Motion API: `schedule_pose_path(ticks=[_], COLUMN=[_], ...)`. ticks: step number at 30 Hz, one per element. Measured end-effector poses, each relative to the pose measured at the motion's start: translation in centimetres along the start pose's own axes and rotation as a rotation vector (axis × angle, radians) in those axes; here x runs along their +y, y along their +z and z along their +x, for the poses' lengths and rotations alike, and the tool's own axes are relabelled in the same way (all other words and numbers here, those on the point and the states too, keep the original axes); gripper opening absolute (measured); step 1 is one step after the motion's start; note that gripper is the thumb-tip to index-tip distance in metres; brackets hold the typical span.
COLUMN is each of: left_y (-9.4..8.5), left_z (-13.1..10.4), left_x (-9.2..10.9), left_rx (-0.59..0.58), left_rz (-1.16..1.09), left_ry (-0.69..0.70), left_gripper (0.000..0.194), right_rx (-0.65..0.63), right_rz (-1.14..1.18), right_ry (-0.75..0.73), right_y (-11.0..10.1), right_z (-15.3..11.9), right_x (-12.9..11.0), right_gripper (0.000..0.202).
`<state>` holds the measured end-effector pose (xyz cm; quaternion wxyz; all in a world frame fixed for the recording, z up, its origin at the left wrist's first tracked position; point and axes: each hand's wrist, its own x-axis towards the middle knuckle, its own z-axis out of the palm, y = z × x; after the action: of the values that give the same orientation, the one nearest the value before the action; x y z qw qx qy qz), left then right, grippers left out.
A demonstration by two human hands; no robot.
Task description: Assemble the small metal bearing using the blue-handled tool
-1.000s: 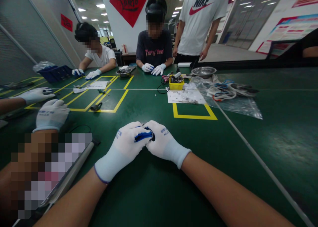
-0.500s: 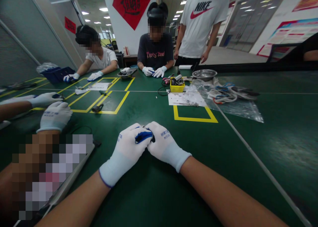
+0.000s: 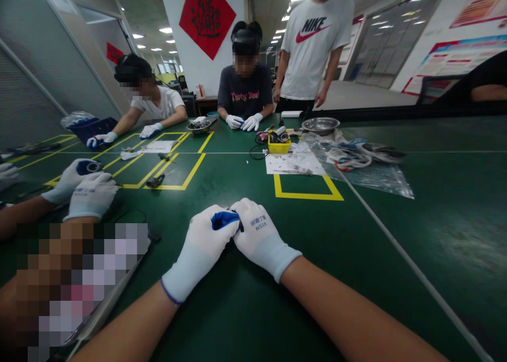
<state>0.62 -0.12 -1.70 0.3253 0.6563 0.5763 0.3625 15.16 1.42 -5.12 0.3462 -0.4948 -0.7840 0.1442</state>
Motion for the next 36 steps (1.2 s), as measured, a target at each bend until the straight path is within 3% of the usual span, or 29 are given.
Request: schedule_pose_path(ticks=[3,6,8,11,13,17,21,32,36], left_y=[0.1,-0.2,-0.5,-1.2,-1.6,-1.6,-1.0,-0.7,-0.6], left_z=[0.0,0.3,0.9,2.0,2.6,3.0,3.1,3.7,3.9], left_x=[-0.1,-0.7,-1.4,-2.5,-3.0,-3.3,-3.4,-2.9,-3.4], left_rx=[0.044,0.064,0.158,0.369,0.410,0.244,0.110,0.039,0.101], left_rz=[0.071,-0.028,-0.101,-0.039,0.104,0.417,0.599,0.707,0.629], left_ry=[0.099,0.207,0.240,0.214,0.144,0.038,0.062,0.056,0.047], left_gripper=[0.012,0.004,0.008,0.018,0.021,0.028,0.026,0.020,0.010], right_rx=[0.009,0.069,0.126,0.200,0.218,0.218,0.225,0.161,0.152], right_rz=[0.041,0.115,0.152,0.184,0.213,0.289,0.343,0.374,0.338], right_ry=[0.020,0.033,0.047,0.072,0.074,0.085,0.124,0.051,0.051], right_y=[0.0,0.0,0.0,0.0,0.0,-0.1,-0.2,-0.3,-0.4], right_z=[0.1,0.1,0.2,0.2,0.3,0.4,0.5,0.3,0.3], right_x=[-0.1,-0.2,-0.1,0.2,0.4,0.8,0.7,-0.1,0.1], right_gripper=[0.015,0.013,0.009,0.005,0.006,0.022,0.018,0.009,0.004])
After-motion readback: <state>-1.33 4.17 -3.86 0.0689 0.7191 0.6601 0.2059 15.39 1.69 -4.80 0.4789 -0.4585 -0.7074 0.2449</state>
